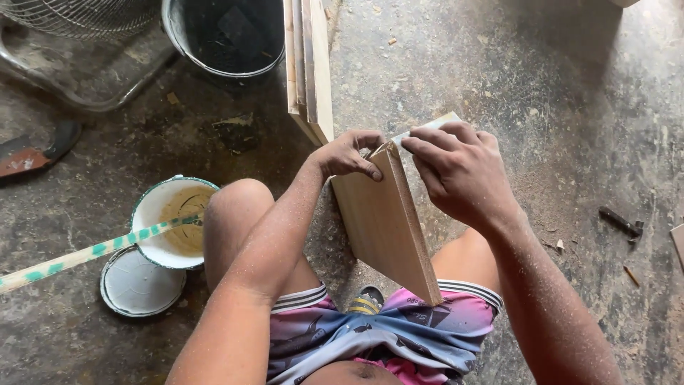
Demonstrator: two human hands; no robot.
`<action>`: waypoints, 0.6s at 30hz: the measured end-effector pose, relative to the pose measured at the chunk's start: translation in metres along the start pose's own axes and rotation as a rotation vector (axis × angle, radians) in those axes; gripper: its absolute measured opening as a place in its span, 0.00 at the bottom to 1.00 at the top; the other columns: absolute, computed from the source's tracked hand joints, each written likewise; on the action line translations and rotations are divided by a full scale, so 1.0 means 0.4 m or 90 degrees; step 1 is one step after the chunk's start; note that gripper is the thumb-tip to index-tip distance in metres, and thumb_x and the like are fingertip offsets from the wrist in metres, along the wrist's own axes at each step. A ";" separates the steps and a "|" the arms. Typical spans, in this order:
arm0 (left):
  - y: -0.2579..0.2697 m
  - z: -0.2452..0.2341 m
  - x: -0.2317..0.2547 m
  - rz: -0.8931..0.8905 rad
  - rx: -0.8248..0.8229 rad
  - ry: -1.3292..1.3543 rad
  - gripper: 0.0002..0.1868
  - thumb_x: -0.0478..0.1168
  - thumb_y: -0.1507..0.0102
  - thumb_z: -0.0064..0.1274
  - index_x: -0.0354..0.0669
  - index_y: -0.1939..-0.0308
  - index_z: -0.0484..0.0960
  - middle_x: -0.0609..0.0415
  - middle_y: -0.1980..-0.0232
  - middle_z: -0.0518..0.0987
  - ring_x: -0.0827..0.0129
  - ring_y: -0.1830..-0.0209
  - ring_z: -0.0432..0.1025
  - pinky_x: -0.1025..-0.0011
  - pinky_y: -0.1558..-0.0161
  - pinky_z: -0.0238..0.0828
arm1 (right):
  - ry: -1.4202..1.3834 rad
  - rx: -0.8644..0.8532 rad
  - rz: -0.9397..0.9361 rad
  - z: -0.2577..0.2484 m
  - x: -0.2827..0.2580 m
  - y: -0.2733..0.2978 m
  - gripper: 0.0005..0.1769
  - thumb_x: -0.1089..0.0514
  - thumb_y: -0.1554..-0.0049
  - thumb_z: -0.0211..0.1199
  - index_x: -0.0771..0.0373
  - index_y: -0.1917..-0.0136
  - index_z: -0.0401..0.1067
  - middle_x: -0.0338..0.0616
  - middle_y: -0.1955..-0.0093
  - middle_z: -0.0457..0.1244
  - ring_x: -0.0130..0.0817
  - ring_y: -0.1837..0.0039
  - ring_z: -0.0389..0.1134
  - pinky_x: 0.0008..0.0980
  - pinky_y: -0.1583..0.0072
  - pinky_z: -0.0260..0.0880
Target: Sanding the edges of wooden boards and stirring a liquid substance in a bucket.
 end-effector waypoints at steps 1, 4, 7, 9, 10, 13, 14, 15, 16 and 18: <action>0.001 -0.001 0.002 0.000 0.000 0.001 0.28 0.42 0.57 0.81 0.52 0.55 0.86 0.67 0.60 0.83 0.79 0.55 0.69 0.70 0.39 0.63 | 0.000 -0.001 0.000 -0.001 -0.003 -0.004 0.10 0.51 0.35 0.57 0.46 0.43 0.76 0.28 0.38 0.69 0.39 0.36 0.66 0.43 0.43 0.63; 0.001 0.001 0.012 0.006 0.000 0.003 0.28 0.42 0.57 0.81 0.52 0.56 0.86 0.66 0.60 0.84 0.78 0.55 0.70 0.69 0.39 0.64 | 0.018 -0.066 0.002 0.008 -0.008 -0.007 0.13 0.50 0.34 0.54 0.45 0.41 0.77 0.28 0.39 0.69 0.37 0.37 0.65 0.46 0.41 0.63; 0.007 0.001 0.021 -0.008 0.006 -0.002 0.28 0.42 0.58 0.82 0.53 0.56 0.86 0.65 0.60 0.84 0.77 0.54 0.72 0.69 0.39 0.64 | 0.037 -0.088 -0.029 -0.004 -0.023 -0.002 0.12 0.51 0.35 0.54 0.44 0.44 0.77 0.27 0.41 0.70 0.36 0.37 0.66 0.48 0.41 0.64; 0.003 -0.003 0.022 -0.012 0.012 -0.003 0.28 0.42 0.58 0.82 0.53 0.56 0.86 0.64 0.60 0.84 0.76 0.54 0.72 0.69 0.39 0.63 | 0.004 -0.114 -0.029 -0.014 -0.020 -0.003 0.11 0.53 0.35 0.54 0.46 0.46 0.77 0.28 0.42 0.70 0.38 0.37 0.66 0.51 0.41 0.65; 0.000 -0.005 0.028 -0.008 0.012 -0.005 0.28 0.42 0.58 0.82 0.53 0.56 0.86 0.64 0.60 0.84 0.76 0.54 0.72 0.69 0.39 0.63 | 0.008 -0.112 -0.029 -0.020 -0.019 -0.013 0.11 0.53 0.35 0.54 0.46 0.46 0.77 0.28 0.42 0.70 0.38 0.37 0.66 0.51 0.41 0.65; 0.004 -0.004 0.020 -0.015 0.011 -0.006 0.28 0.41 0.58 0.82 0.53 0.56 0.86 0.65 0.60 0.85 0.77 0.54 0.72 0.69 0.39 0.64 | 0.022 -0.092 -0.030 -0.022 -0.019 -0.030 0.11 0.51 0.34 0.54 0.46 0.45 0.78 0.30 0.41 0.71 0.37 0.35 0.67 0.51 0.40 0.64; 0.004 -0.007 0.012 -0.017 0.009 -0.005 0.28 0.41 0.58 0.82 0.53 0.56 0.86 0.65 0.60 0.85 0.76 0.54 0.72 0.69 0.39 0.64 | 0.022 -0.106 -0.032 -0.010 -0.016 -0.033 0.12 0.51 0.34 0.53 0.45 0.45 0.77 0.29 0.40 0.70 0.36 0.35 0.66 0.51 0.41 0.64; 0.003 -0.009 0.004 -0.021 0.005 -0.003 0.28 0.41 0.58 0.82 0.53 0.56 0.86 0.64 0.59 0.85 0.76 0.54 0.72 0.68 0.39 0.63 | 0.021 -0.121 -0.032 0.003 -0.014 -0.035 0.12 0.50 0.33 0.52 0.44 0.44 0.77 0.28 0.39 0.70 0.36 0.35 0.66 0.51 0.41 0.64; 0.007 -0.010 0.004 -0.023 0.004 -0.002 0.28 0.41 0.58 0.82 0.53 0.56 0.86 0.64 0.59 0.85 0.76 0.54 0.72 0.68 0.39 0.63 | 0.019 -0.122 -0.031 0.007 -0.012 -0.034 0.12 0.50 0.33 0.52 0.44 0.44 0.77 0.28 0.39 0.70 0.36 0.35 0.66 0.51 0.41 0.64; 0.010 -0.007 0.009 -0.019 -0.001 -0.001 0.27 0.41 0.57 0.81 0.53 0.56 0.86 0.64 0.60 0.85 0.76 0.53 0.72 0.67 0.37 0.62 | 0.029 -0.154 -0.036 0.020 -0.005 -0.031 0.13 0.51 0.34 0.51 0.41 0.44 0.76 0.26 0.38 0.69 0.35 0.35 0.65 0.54 0.40 0.63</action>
Point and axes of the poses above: each hand's wrist, its own y-axis away from the middle knuckle, its own z-axis out of the palm, x = y × z, the point moved 7 cm from there along -y, towards the middle knuckle
